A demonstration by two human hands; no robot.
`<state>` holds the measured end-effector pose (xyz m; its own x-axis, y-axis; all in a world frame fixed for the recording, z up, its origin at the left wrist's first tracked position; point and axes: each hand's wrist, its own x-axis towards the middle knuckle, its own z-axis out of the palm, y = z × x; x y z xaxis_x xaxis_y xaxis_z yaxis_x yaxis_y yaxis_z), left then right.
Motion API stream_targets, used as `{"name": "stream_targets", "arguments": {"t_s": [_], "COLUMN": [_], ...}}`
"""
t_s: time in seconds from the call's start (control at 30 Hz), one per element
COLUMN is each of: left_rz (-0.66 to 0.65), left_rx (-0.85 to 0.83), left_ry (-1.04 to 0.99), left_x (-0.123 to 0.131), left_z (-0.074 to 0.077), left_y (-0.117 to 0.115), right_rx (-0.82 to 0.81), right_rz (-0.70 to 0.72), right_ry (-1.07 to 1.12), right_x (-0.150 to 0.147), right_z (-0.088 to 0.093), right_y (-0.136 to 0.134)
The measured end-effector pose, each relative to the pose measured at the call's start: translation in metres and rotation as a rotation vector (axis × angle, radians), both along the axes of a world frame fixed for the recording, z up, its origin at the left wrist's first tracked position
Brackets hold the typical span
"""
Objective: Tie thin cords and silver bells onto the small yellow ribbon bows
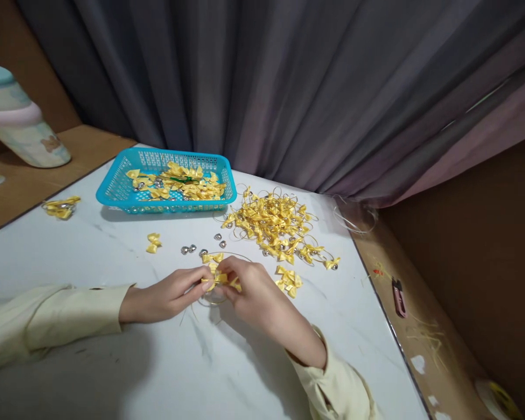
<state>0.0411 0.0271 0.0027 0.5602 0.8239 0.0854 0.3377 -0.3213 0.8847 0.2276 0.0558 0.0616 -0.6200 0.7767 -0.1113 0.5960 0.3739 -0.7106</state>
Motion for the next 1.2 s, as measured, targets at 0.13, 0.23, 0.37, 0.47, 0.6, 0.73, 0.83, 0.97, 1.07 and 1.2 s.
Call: {"name": "stream_targets", "arguments": {"t_s": [0.13, 0.23, 0.37, 0.47, 0.6, 0.73, 0.83, 0.97, 1.07, 1.2], "left_rz": [-0.018, -0.012, -0.001, -0.005, -0.019, -0.025, -0.027, -0.003, 0.007, -0.006], "left_rx": [0.005, 0.0, -0.011, -0.011, -0.015, -0.021, -0.032, -0.037, -0.036, -0.008], "left_ry": [-0.005, -0.001, 0.011, 0.013, 0.0, -0.023, -0.032, -0.036, -0.026, -0.003], "left_x": [-0.001, -0.001, -0.001, -0.001, -0.001, -0.002, -0.001, -0.001, 0.0, 0.0], "left_z": [0.0, 0.001, 0.003, 0.003, 0.004, 0.005, 0.005, 0.004, 0.003, 0.003], "left_y": [0.0, 0.0, 0.001, 0.001, 0.0, -0.001, -0.001, 0.0, 0.0, 0.0], "right_rx": [-0.002, -0.061, -0.127, -0.197, -0.294, -0.319, -0.34, -0.379, -0.391, -0.41], "right_rz": [-0.01, -0.034, -0.085, -0.094, -0.093, -0.128, -0.157, -0.174, -0.181, -0.187], "right_ry": [-0.009, 0.012, 0.045, 0.098, 0.19, 0.259, 0.285, 0.321, 0.33, 0.333], "right_x": [-0.003, -0.005, -0.005, -0.004, -0.004, -0.004, -0.005, -0.007, -0.008, -0.009], "right_z": [0.0, 0.003, 0.004, 0.002, -0.001, -0.006, -0.008, -0.01, -0.009, -0.008], "right_y": [0.0, 0.001, 0.002, 0.004, 0.006, 0.007, 0.008, 0.008, 0.008, 0.007]}}
